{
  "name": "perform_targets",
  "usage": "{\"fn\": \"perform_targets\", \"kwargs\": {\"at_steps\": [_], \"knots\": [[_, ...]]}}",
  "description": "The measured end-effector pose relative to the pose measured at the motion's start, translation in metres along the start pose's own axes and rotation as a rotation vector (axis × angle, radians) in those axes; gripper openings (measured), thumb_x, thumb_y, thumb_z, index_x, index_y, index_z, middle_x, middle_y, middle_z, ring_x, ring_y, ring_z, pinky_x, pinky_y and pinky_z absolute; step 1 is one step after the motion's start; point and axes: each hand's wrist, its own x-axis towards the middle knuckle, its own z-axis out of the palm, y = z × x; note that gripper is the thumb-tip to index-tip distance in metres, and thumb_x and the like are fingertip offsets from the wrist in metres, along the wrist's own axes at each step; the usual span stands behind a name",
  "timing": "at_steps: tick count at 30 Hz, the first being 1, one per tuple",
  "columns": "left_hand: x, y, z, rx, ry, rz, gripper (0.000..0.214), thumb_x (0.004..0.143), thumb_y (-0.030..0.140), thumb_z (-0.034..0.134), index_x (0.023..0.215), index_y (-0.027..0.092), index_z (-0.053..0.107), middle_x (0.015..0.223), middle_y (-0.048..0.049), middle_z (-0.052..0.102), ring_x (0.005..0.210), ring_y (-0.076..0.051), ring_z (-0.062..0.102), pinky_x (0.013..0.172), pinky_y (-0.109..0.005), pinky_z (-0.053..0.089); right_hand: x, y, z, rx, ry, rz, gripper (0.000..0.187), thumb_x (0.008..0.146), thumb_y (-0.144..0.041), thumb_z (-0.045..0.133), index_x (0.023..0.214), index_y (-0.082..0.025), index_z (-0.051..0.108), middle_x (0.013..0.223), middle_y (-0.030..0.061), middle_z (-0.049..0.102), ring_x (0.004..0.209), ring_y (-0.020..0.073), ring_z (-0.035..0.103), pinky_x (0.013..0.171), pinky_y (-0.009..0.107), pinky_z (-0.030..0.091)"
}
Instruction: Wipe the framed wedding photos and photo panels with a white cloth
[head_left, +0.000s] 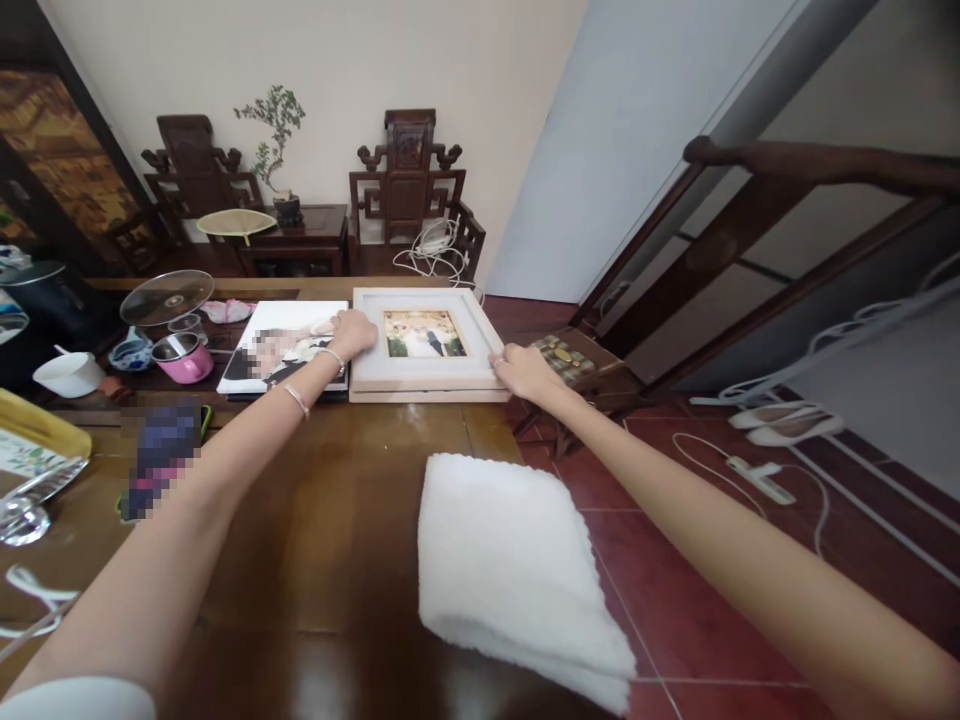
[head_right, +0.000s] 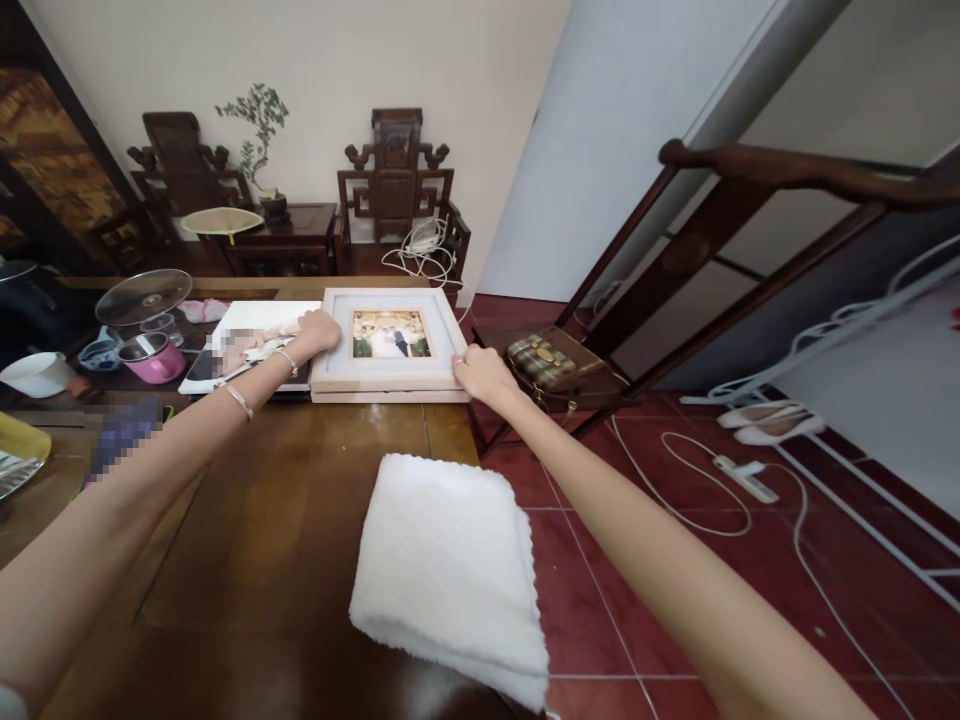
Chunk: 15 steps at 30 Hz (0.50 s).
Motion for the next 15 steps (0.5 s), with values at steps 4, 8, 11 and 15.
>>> {"fn": "perform_targets", "kwargs": {"at_steps": [4,8,11,15], "knots": [[-0.001,-0.005,0.003,0.02,0.007,-0.009,0.048,0.088,0.024,0.049,0.129,-0.001,0.053,0.139,-0.028,0.047,0.131,-0.038,0.04,0.104,-0.047,0.033,-0.003,-0.002,0.001,0.002,0.006,0.005,0.041,0.095,-0.033,0.038,0.111,-0.003,0.061,0.113,0.0278,0.064,0.105,0.0332,0.063,0.083,0.034,0.045],[-0.004,-0.008,-0.001,0.023,0.009,-0.032,0.049,0.087,0.029,0.05,0.13,0.005,0.054,0.143,-0.0256,0.045,0.131,-0.04,0.04,0.101,-0.05,0.036,-0.008,-0.006,0.001,0.018,0.015,0.023,0.04,0.095,-0.034,0.038,0.115,-0.005,0.059,0.114,0.0262,0.064,0.102,0.0324,0.063,0.083,0.035,0.047],[-0.007,-0.012,-0.005,0.025,0.005,-0.018,0.048,0.089,0.037,0.048,0.127,0.009,0.057,0.14,-0.0237,0.049,0.131,-0.041,0.042,0.1,-0.051,0.037,-0.011,-0.007,0.0,0.037,0.018,0.025,0.041,0.094,-0.036,0.038,0.114,-0.006,0.059,0.111,0.0261,0.065,0.1,0.0334,0.064,0.083,0.038,0.048],[-0.011,-0.031,-0.02,0.027,0.036,0.016,0.054,0.093,0.047,0.039,0.125,0.009,0.059,0.135,-0.0224,0.054,0.126,-0.037,0.049,0.099,-0.045,0.04,-0.025,-0.008,-0.007,0.066,0.084,-0.029,0.047,0.095,-0.037,0.036,0.126,-0.005,0.051,0.122,0.0266,0.06,0.112,0.0359,0.058,0.093,0.045,0.045]]}}
